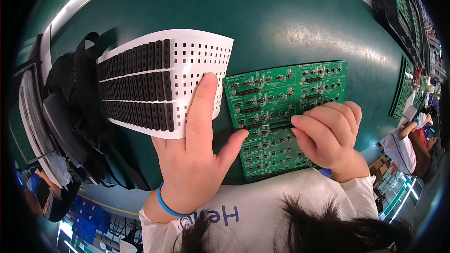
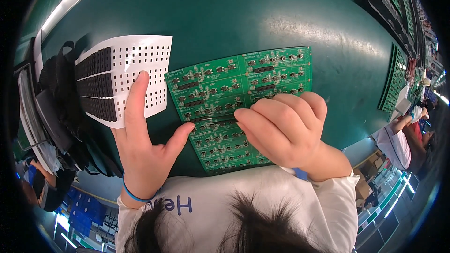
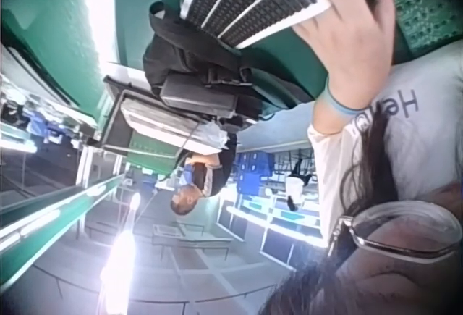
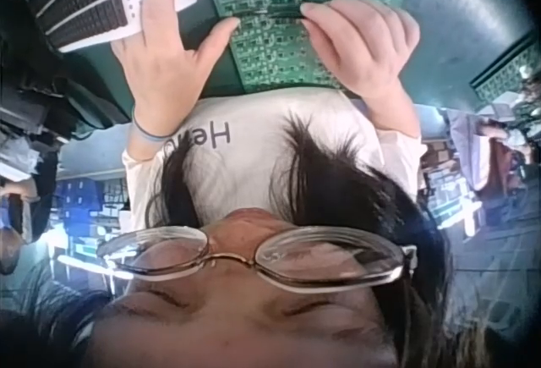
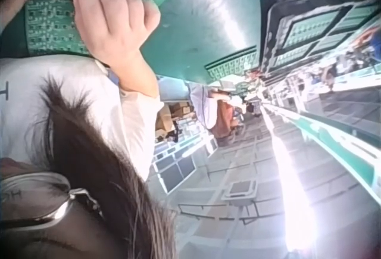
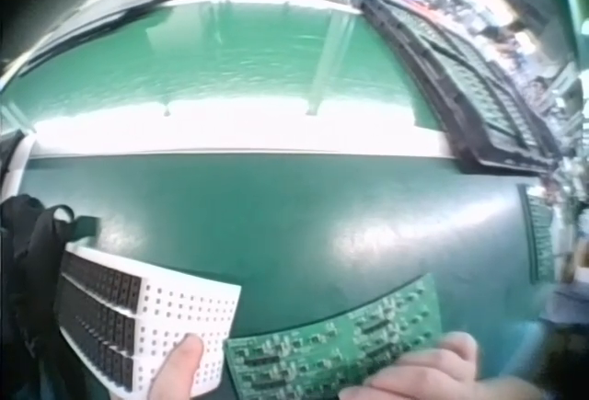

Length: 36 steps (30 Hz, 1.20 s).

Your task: Assembling electronic components onto a printed circuit board using tweezers.

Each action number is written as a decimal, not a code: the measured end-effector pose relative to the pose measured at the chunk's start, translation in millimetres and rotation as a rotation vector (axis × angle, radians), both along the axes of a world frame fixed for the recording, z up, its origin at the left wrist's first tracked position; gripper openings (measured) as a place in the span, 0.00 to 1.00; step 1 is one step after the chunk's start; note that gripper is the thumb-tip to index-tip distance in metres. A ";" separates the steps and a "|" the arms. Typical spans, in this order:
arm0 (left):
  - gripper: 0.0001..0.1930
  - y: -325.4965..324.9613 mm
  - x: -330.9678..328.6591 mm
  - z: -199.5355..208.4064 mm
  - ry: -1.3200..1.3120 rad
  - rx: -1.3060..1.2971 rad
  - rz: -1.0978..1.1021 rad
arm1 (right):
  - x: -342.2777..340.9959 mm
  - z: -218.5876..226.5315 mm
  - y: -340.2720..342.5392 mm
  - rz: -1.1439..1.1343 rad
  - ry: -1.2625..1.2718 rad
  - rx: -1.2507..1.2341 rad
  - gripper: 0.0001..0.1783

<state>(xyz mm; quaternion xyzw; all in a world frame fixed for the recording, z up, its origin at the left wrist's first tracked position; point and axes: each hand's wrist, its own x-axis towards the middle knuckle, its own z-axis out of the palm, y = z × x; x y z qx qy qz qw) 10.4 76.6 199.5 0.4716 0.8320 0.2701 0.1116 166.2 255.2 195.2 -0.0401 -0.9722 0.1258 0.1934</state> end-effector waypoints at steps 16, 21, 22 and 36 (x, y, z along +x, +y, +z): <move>0.25 -12.0 7.4 -6.9 -0.466 0.483 0.085 | -18.7 13.0 15.0 0.048 0.071 -0.401 0.16; 0.39 -2.9 7.0 -19.0 -0.776 0.652 -0.083 | -39.0 14.5 18.9 0.074 0.118 -0.300 0.16; 0.41 -1.5 9.9 -17.2 -0.947 0.722 -0.074 | -40.3 12.4 19.4 0.039 0.109 -0.319 0.16; 0.41 3.2 4.7 -12.4 -1.174 0.718 -0.068 | -38.3 -2.0 36.3 0.027 0.107 -0.295 0.14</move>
